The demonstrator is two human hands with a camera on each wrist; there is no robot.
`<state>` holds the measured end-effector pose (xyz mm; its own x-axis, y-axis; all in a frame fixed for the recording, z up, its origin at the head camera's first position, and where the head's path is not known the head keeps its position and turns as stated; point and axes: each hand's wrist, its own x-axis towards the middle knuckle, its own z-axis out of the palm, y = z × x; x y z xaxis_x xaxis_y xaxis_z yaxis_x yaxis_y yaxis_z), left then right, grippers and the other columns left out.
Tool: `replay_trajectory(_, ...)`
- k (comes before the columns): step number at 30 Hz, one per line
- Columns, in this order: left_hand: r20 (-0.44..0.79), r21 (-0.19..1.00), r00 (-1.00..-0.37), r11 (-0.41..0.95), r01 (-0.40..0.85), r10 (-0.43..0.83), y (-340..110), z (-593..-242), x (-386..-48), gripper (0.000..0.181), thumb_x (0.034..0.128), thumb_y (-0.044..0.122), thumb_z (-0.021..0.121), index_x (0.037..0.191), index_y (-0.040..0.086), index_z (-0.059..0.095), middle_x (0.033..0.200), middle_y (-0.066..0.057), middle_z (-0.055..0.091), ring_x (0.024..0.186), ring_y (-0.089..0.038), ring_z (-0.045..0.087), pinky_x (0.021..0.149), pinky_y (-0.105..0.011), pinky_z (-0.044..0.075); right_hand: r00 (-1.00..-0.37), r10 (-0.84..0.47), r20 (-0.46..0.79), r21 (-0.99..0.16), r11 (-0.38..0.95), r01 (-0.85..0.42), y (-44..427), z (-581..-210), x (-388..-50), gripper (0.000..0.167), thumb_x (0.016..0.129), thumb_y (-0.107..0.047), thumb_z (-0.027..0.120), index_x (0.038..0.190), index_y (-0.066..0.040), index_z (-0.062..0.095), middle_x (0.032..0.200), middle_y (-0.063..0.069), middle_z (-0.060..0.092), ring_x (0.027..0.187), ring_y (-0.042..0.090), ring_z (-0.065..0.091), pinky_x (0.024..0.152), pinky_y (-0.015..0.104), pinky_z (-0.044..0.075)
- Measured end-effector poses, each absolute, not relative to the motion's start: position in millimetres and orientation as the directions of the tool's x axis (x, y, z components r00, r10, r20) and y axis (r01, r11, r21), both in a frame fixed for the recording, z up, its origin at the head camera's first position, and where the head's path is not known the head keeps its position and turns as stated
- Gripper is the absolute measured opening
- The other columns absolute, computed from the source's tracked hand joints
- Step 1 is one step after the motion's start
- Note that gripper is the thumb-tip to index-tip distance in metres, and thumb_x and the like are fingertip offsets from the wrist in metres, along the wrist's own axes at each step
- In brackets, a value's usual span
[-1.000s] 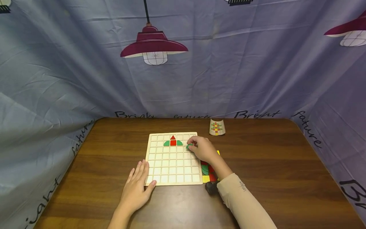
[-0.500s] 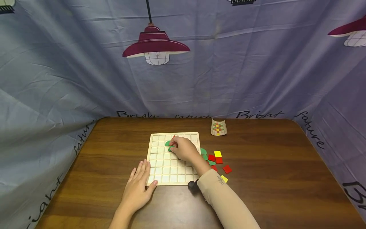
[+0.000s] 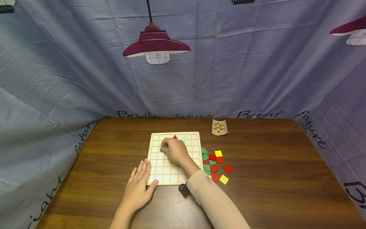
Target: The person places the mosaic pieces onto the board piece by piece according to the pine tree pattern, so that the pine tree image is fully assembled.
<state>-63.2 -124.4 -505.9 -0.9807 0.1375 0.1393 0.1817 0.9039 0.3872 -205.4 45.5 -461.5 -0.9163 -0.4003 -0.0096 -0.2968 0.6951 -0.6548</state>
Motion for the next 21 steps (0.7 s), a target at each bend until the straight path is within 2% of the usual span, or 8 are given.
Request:
replay_trajectory(13,0.158,0.382,-0.977,0.904,0.192,0.141,-123.6,-505.0,-64.4,0.077,0.0973,0.047,0.055,0.154,0.001,0.03,0.164,-0.015,0.021,0.154,-0.029,0.018,0.124,-0.054,0.017,-0.911,-0.411,0.043,-0.573,0.737,-0.36,35.5,-466.6,-206.1,0.011,0.094,-0.022,0.069,0.102,-0.017,0.074,0.091,-0.006,0.06,0.078,0.008,0.055,0.068,0.021,0.05)
replay_trajectory(18,0.177,0.384,-0.974,0.902,0.198,0.138,-123.2,-504.9,-63.8,0.077,0.0968,0.046,0.056,0.153,0.0,0.032,0.163,-0.016,0.023,0.153,-0.031,0.021,0.123,-0.055,0.02,-0.915,-0.399,0.054,-0.555,0.75,-0.36,34.7,-466.6,-204.2,0.018,0.092,-0.022,0.071,0.108,-0.016,0.077,0.1,-0.004,0.063,0.083,0.008,0.059,0.073,0.022,0.053)
replay_trajectory(21,0.175,0.387,-0.975,0.901,0.196,0.137,-123.1,-504.2,-63.2,0.077,0.0964,0.046,0.057,0.153,0.0,0.033,0.163,-0.016,0.023,0.153,-0.031,0.021,0.123,-0.056,0.02,-0.916,-0.397,0.056,-0.554,0.751,-0.359,35.1,-467.3,-203.2,0.021,0.092,-0.023,0.071,0.111,-0.015,0.077,0.1,-0.004,0.063,0.083,0.009,0.06,0.071,0.021,0.052)
